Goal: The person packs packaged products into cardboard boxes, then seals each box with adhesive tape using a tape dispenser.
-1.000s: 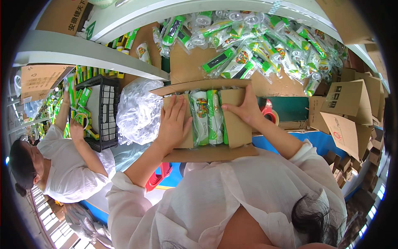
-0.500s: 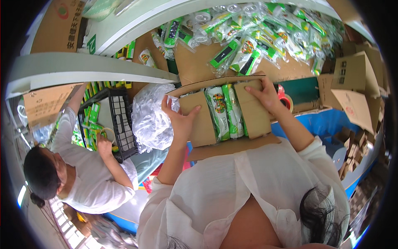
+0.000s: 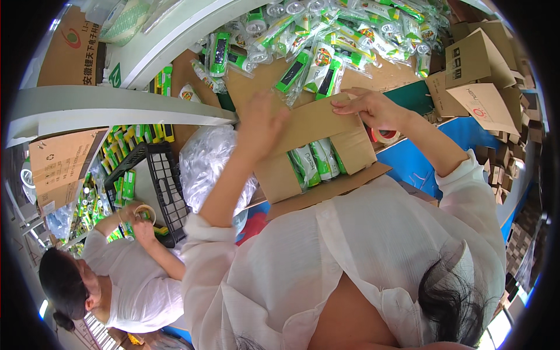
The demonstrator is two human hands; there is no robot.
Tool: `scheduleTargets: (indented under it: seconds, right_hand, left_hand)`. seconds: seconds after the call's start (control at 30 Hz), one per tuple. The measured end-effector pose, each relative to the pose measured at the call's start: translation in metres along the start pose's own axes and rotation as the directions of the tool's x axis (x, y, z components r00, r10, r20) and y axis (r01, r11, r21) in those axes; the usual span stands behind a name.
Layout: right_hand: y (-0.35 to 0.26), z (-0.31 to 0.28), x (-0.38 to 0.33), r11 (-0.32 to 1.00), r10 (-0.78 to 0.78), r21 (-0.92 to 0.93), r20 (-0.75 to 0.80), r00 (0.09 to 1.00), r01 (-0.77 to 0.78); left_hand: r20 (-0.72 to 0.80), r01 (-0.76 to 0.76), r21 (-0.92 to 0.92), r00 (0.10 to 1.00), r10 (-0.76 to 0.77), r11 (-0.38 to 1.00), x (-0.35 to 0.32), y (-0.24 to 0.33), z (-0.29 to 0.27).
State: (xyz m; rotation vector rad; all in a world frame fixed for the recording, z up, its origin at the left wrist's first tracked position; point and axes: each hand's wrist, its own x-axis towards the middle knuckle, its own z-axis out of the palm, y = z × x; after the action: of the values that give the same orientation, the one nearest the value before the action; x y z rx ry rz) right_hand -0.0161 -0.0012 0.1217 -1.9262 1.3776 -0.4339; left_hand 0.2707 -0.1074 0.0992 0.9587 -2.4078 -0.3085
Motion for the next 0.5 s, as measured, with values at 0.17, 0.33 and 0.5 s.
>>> scheduleTargets:
  seconds: [0.17,0.33,0.5]
  right_hand:
    - [-0.050,-0.022,0.033,0.762,-0.275,-0.627,-0.088,0.957,0.161]
    - [-0.033,0.046,0.062,0.861,-0.285,-0.507,-0.532,0.798,-0.031]
    - [-0.020,0.043,0.049,0.999,-0.008,-0.034,-0.502,0.865,-0.011]
  left_hand:
    - [0.284,0.036,0.228,0.953,-0.102,0.973,-0.029,0.013,0.019]
    - [0.185,-0.030,0.242,0.983,-0.016,0.970,-0.026,0.014,0.025]
    - [0.212,-0.083,0.245,0.977,0.030,0.966,-0.027,0.009,0.027]
